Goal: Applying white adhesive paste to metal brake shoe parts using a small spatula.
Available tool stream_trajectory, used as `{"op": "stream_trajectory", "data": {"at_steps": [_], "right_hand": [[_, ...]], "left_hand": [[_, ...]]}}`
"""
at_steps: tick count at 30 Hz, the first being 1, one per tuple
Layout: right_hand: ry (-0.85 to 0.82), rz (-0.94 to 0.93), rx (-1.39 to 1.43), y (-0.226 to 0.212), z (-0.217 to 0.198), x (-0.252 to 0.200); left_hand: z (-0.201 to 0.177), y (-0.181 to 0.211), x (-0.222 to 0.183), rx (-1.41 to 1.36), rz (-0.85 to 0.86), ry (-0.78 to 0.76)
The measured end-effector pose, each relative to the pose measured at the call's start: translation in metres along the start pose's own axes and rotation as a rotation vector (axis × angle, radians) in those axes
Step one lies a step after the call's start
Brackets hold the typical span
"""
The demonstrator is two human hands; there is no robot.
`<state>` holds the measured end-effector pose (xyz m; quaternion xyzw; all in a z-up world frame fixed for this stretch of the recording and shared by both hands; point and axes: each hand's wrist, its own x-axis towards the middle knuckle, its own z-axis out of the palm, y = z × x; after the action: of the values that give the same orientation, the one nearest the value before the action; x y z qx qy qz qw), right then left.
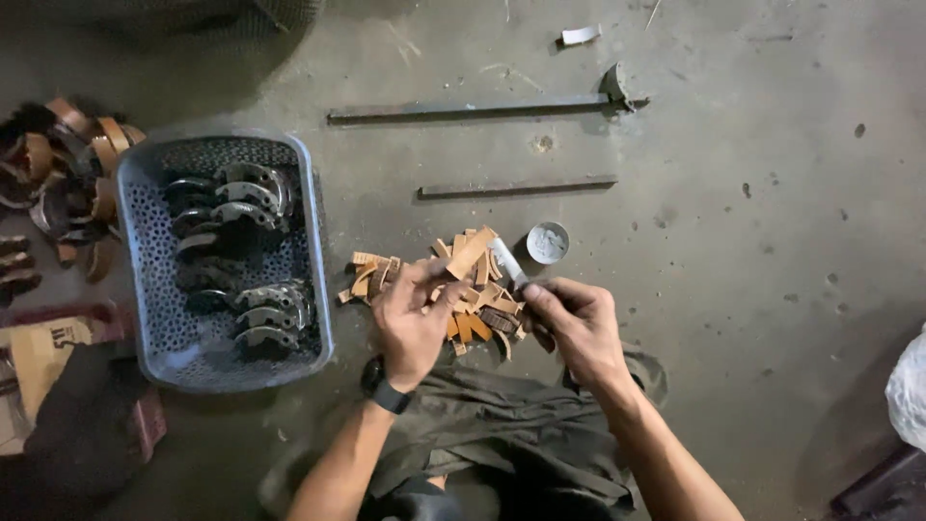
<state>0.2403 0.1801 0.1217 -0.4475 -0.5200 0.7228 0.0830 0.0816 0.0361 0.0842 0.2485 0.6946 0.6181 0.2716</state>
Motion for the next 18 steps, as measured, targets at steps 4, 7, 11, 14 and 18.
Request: {"op": "stream_trajectory", "data": {"at_steps": [4,7,11,14,18], "right_hand": [[-0.082,0.157,0.038,0.003,-0.001,0.003],[-0.112,0.218,0.061,0.003,-0.003,0.011],[0.01,0.128,-0.276,-0.022,-0.011,0.01],[0.143,-0.197,-0.52,-0.019,-0.011,0.003],[0.098,-0.445,-0.572,-0.017,-0.001,-0.004]], "left_hand": [[0.021,0.004,-0.004,0.055,0.139,0.063],[0.023,0.013,-0.004,0.031,0.155,0.061],[0.015,0.014,-0.005,0.188,0.203,0.08],[0.014,0.012,-0.005,0.277,0.172,0.094],[0.018,0.016,-0.006,0.267,0.299,0.083]]}}
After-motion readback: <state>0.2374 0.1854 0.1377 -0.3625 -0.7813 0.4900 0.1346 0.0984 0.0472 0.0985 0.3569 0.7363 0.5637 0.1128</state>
